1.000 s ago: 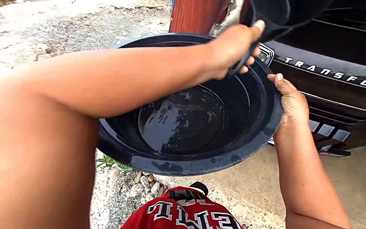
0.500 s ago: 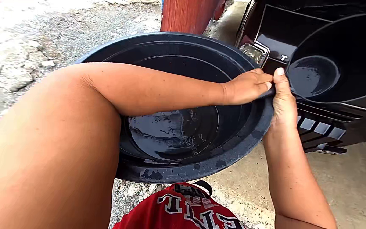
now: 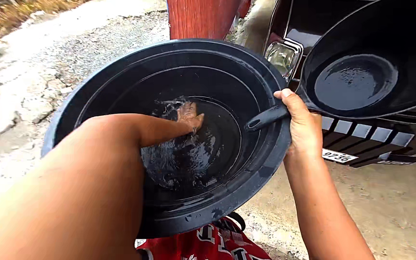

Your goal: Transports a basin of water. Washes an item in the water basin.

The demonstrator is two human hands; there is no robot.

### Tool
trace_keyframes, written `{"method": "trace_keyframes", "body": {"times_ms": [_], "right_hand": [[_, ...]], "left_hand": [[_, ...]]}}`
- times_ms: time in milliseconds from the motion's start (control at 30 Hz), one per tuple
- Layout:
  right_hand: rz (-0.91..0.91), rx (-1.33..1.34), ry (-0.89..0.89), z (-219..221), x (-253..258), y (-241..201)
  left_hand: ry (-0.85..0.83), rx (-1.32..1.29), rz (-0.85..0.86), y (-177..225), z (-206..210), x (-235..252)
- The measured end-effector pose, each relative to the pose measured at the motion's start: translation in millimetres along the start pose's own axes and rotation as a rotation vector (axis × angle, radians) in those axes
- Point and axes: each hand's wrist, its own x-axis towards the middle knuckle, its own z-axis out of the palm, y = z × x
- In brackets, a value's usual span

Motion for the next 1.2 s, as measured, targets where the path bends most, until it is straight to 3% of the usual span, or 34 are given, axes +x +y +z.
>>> {"method": "trace_keyframes", "body": {"times_ms": [67,167,333,433,567,633,733,833,933,1000,1100,1200], "right_hand": [[-0.003,-0.002,-0.003,-0.9,-0.4,0.1],[0.0,0.02,0.006,0.4,1.3,-0.5],[-0.006,0.053,0.031,0.5,-2.6,-1.5],[-0.03,0.071,0.042,-1.9,-6.4,-1.3],[-0.024,0.066,0.031,-3.0,-11.2,-1.6],[-0.033,0.075,0.049,-2.6,-9.5,-1.9],[-0.035,0.09,0.07,-2.9,-8.3,-0.8],[-0.029,0.087,0.07,-1.6,-9.1,-0.5],[-0.034,0.087,0.063,-3.0,-8.5,-1.1],[-0.035,0.087,0.056,-2.4,-6.8,-0.6],[-0.045,0.087,0.047,-1.6,-3.9,1.1],[-0.058,0.107,0.041,-0.4,-5.0,1.0]], "left_hand": [[0.013,0.05,0.066,45.6,12.8,8.4],[-0.108,0.067,0.347,88.2,22.1,-17.6],[-0.347,0.177,0.998,76.8,25.3,-92.5],[-0.331,0.11,1.182,67.0,11.5,-72.0],[-0.147,0.197,1.021,53.0,4.5,2.8],[-0.146,0.168,0.803,31.5,3.4,25.5],[-0.137,0.096,0.413,-33.6,-1.5,27.2],[-0.097,0.139,0.171,-85.0,-11.7,-5.2],[-0.145,0.23,-0.148,-39.7,-10.0,-34.4],[-0.156,0.32,-0.202,11.4,-12.1,-33.4],[-0.195,0.242,-0.116,71.5,-12.0,-29.4],[-0.288,0.174,0.15,104.8,-0.8,-43.9]]}}
